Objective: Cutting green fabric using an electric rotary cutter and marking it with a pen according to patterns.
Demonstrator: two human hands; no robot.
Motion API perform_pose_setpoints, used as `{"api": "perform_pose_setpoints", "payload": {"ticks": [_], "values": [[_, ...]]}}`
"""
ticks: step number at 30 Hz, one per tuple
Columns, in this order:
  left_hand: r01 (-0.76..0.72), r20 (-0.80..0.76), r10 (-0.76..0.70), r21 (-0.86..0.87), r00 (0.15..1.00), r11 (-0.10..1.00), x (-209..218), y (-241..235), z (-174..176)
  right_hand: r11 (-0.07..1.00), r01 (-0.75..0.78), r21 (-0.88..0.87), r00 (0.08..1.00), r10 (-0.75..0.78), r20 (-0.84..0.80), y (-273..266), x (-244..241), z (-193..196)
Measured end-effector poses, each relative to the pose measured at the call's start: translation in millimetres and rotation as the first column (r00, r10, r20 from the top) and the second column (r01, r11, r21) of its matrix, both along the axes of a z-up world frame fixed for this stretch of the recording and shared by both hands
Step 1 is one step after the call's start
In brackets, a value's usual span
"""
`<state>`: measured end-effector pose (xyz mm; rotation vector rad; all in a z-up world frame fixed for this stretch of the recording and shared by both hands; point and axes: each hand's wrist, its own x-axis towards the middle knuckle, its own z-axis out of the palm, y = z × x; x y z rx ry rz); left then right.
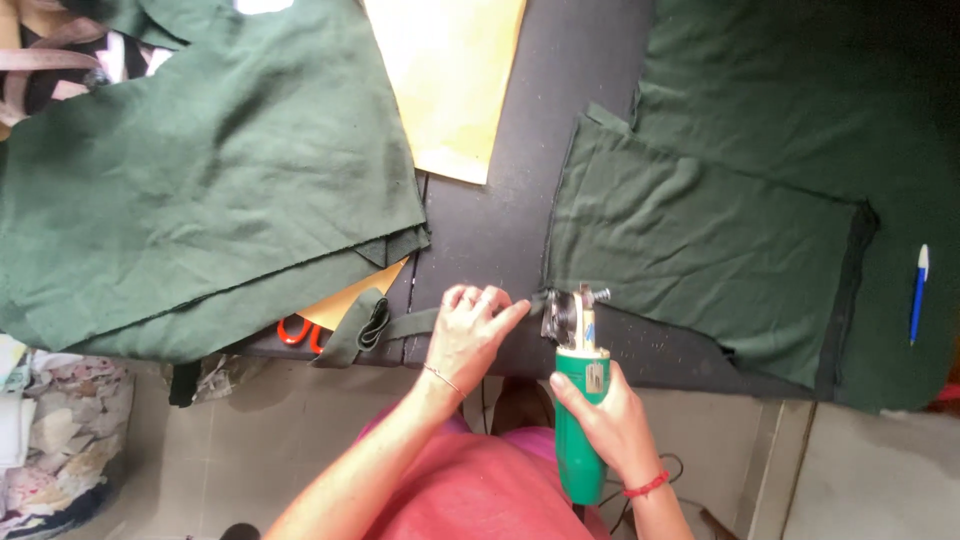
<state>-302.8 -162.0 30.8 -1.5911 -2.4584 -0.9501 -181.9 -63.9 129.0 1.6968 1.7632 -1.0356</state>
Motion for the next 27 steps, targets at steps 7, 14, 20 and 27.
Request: {"api": "perform_pose_setpoints", "payload": {"ticks": [7,14,20,27], "values": [[0.116,0.0,-0.116,0.049,0.993,0.992,-9,-6,-13,0.99,0.144,0.013,0.989,-0.143,-0.023,-9,-24,-1],[0.094,-0.007,-0.094,0.043,0.996,0.995,-15,-16,-7,0.986,0.158,0.057,0.986,-0.154,-0.057,-7,-38,0],[0.048,0.003,-0.048,0.045,0.999,0.998,-16,-26,-23,0.991,0.122,0.062,0.975,-0.107,-0.194,5,-48,1],[0.003,0.049,-0.004,0.018,0.999,1.0,-19,-37,-14,0.982,0.153,0.109,0.954,-0.118,-0.275,24,-80,4]]}}
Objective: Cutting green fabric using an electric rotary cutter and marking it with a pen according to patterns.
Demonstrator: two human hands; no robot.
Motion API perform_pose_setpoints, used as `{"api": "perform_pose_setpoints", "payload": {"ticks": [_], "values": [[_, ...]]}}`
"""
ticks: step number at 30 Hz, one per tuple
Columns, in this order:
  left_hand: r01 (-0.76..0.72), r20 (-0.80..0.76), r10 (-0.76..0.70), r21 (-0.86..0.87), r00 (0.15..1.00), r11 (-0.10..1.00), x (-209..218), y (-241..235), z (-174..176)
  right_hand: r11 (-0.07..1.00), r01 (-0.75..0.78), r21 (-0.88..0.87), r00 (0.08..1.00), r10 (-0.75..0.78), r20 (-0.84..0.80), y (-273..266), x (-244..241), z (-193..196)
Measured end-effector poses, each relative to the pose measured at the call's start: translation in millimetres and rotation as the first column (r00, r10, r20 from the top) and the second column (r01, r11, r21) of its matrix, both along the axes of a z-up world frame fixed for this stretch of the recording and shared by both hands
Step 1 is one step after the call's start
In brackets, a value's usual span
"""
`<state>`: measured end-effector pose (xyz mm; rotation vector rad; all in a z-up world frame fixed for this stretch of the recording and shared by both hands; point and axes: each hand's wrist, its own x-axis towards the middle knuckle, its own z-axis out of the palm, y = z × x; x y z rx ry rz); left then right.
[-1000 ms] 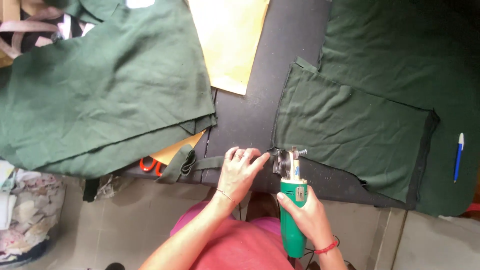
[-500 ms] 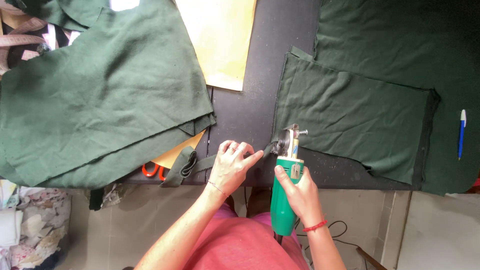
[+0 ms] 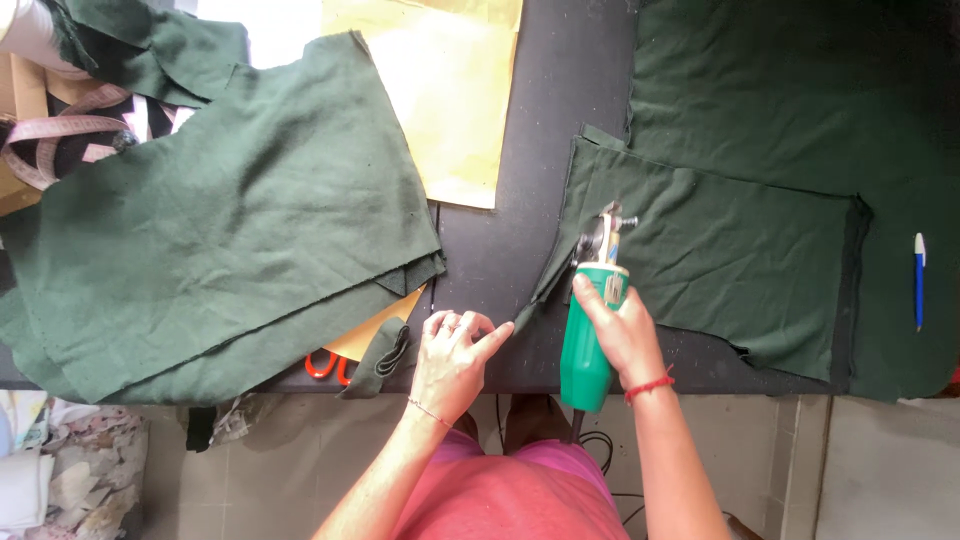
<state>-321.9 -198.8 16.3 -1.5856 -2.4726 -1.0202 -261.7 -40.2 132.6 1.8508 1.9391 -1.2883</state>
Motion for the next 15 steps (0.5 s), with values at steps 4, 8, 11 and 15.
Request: {"api": "perform_pose_setpoints", "payload": {"ticks": [4,8,11,15], "values": [[-0.008,0.019,0.008,-0.005,1.0,1.0,0,-4,5,0.999,-0.002,0.033,1.0,0.003,-0.025,17,-8,-8],[-0.025,0.049,0.027,-0.045,0.998,0.999,-1,-10,11,0.997,-0.001,0.072,0.999,0.005,-0.044,30,-24,-8],[-0.027,0.053,0.03,-0.056,0.998,0.998,-2,-12,15,0.994,-0.016,0.104,0.999,0.021,-0.045,41,-31,-8],[-0.031,0.07,0.036,-0.066,0.997,0.997,-1,-18,16,0.988,-0.055,0.142,0.997,0.062,-0.044,58,-37,-18]]}}
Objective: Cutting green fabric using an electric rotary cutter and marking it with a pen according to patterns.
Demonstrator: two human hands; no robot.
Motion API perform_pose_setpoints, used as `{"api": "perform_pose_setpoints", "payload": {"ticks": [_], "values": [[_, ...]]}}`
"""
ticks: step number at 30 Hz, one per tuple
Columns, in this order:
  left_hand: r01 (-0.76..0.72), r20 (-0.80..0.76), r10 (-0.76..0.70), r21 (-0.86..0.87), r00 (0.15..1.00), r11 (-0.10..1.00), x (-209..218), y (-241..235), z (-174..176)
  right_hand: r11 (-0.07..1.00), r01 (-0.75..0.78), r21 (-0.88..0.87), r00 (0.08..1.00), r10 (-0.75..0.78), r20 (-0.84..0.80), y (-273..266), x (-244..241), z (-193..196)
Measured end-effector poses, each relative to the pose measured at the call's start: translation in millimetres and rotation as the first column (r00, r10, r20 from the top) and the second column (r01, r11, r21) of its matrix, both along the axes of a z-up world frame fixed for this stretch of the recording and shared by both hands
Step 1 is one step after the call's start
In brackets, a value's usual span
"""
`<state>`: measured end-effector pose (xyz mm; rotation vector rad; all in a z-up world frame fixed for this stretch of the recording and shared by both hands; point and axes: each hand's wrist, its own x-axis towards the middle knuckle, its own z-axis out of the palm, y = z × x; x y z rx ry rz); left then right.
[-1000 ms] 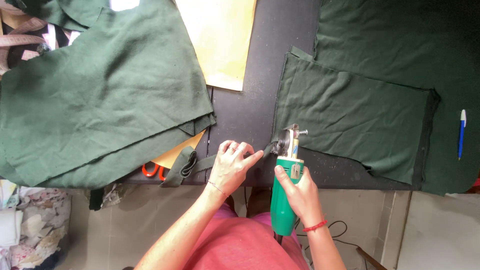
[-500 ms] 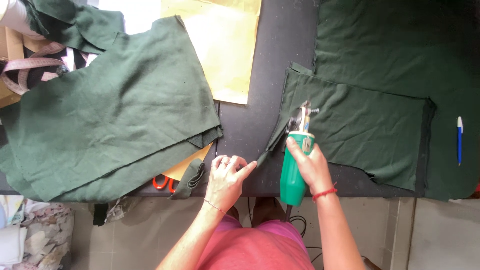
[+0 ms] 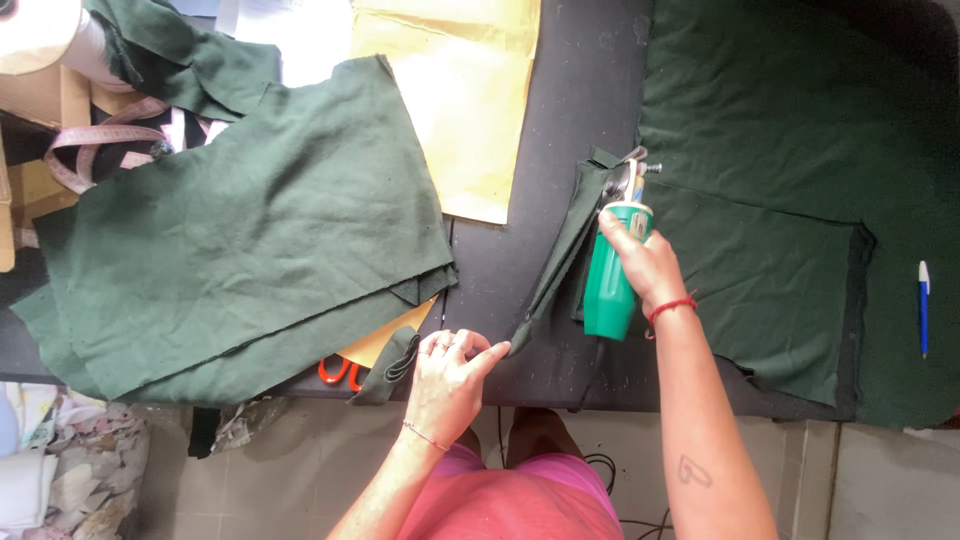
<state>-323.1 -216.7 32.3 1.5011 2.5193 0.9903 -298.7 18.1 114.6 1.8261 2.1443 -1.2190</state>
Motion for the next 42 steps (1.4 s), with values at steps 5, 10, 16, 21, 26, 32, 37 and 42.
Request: {"api": "perform_pose_setpoints", "payload": {"ticks": [5,10,16,21,26,32,37,42], "values": [[0.021,0.144,-0.026,0.036,0.989,0.999,-1,-18,16,1.0,-0.012,-0.01,1.0,0.012,0.013,12,-3,-5],[-0.07,0.782,-0.012,0.07,0.623,0.995,10,-88,22,0.999,0.003,-0.032,0.998,-0.005,-0.057,10,8,-18],[-0.32,0.748,0.655,-0.598,0.106,0.735,14,-230,-52,0.956,0.074,-0.283,0.939,-0.162,-0.304,-52,57,-22],[-0.917,0.572,0.808,-0.383,-0.141,0.112,-20,-295,-129,0.979,0.0,-0.204,0.938,-0.07,-0.339,-72,121,-32],[-0.905,0.424,0.895,-0.42,-0.137,0.061,-42,-292,-172,0.988,0.048,-0.148,0.941,-0.095,-0.325,-66,145,-8],[0.328,0.853,0.45,-0.518,0.263,0.79,-25,-95,51,0.963,0.254,-0.091,0.888,-0.269,-0.372,-24,193,2],[0.204,0.909,-0.063,-0.025,0.412,0.979,19,64,49,0.915,0.401,-0.05,0.828,-0.386,-0.408,22,250,5],[-0.316,0.618,0.496,-0.384,0.61,0.868,51,205,-15,0.875,0.485,-0.011,0.857,-0.477,-0.195,63,297,35]]}}
